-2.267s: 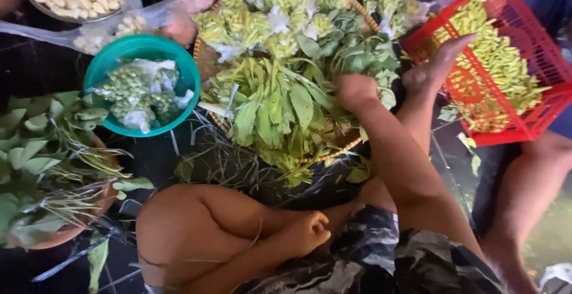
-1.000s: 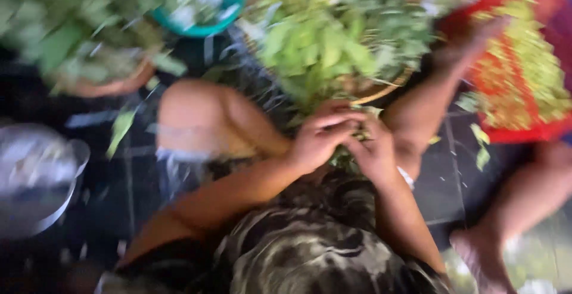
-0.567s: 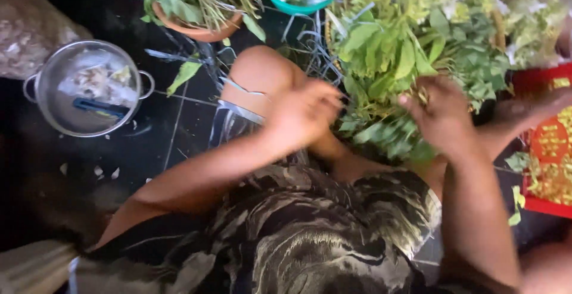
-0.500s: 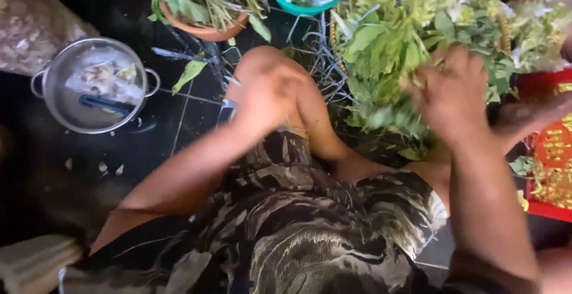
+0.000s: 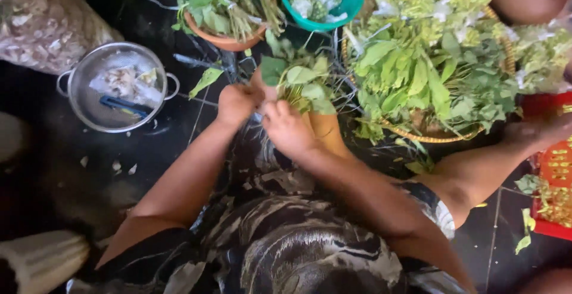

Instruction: A person sits on the floor and ties bunches of leafy green vegetables using thin strips of material.

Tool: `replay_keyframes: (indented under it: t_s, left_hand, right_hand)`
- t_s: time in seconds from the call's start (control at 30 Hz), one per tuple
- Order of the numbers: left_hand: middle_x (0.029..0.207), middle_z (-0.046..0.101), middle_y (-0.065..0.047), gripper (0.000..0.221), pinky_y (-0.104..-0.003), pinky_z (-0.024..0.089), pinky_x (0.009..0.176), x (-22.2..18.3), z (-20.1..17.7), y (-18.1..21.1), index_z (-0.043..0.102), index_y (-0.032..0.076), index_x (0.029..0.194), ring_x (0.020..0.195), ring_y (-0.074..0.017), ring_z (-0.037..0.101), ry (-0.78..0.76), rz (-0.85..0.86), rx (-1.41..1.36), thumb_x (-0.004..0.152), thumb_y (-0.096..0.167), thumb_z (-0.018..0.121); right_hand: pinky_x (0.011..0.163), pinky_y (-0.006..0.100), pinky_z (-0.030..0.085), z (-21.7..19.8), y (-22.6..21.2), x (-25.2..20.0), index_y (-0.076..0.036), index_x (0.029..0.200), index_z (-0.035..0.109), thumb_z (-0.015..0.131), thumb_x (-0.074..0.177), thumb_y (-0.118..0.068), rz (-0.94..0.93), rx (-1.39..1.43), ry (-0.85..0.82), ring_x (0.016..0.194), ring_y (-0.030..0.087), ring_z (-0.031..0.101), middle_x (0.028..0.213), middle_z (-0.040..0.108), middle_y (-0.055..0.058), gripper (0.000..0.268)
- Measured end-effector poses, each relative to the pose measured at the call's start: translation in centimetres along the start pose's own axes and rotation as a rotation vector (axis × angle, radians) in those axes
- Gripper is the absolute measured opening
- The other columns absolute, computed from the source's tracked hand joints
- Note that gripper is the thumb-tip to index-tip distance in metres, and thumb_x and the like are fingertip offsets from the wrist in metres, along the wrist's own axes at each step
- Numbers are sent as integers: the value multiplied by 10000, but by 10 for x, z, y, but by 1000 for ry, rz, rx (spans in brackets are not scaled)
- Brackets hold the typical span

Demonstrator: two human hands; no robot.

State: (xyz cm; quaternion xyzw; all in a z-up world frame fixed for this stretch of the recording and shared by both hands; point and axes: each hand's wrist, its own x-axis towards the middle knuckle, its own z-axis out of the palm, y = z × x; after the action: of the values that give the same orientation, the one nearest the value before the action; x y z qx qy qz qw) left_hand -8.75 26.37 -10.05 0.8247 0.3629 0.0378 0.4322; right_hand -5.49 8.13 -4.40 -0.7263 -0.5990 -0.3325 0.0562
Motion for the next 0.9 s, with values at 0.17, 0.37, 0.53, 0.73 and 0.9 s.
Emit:
replay_keyframes:
  t_s: [0.17,0.37,0.53,0.73,0.9]
  left_hand:
    - [785,698,-189,468,-323,661,531,-25,2,0,663,-103,1172,569,-232,722,30,-153,-830,779,80,840]
    - [891,742,-63,85,-241,687,690,-56,-27,15,672,44,986,716,-110,737,37,-92,-1038,917,42,723]
    - [910,765,-126,138,-315,667,687,-56,-19,34,727,35,1003,814,-169,757,-3,390,-777,893,7,805]
    - [788,731,-20,91,-252,603,680,-38,25,36,750,65,941,764,-61,659,-293,483,-638,881,61,819]
    - [762,738,-7,82,-270,568,759,-29,28,26,766,125,928,738,-109,694,-282,496,-510,888,54,771]
  right_hand:
    - [637,361,454,-18,10,8,-96,766,589,623,870,-112,79,-26,48,876,323,531,914,517,132,111]
    - [651,392,490,-1,-27,-12,-88,749,579,592,895,-76,11,52,26,887,360,539,943,549,158,147]
    - [812,325,502,4,23,-34,-30,1011,616,569,931,-89,518,871,104,1002,242,578,1079,612,110,110]
    - [807,285,549,-5,22,-52,20,1270,625,534,936,50,198,380,-228,957,228,679,1344,583,125,348]
    - [1066,418,458,-79,61,7,-82,1208,736,619,825,60,292,870,171,1143,313,657,1160,691,91,424]
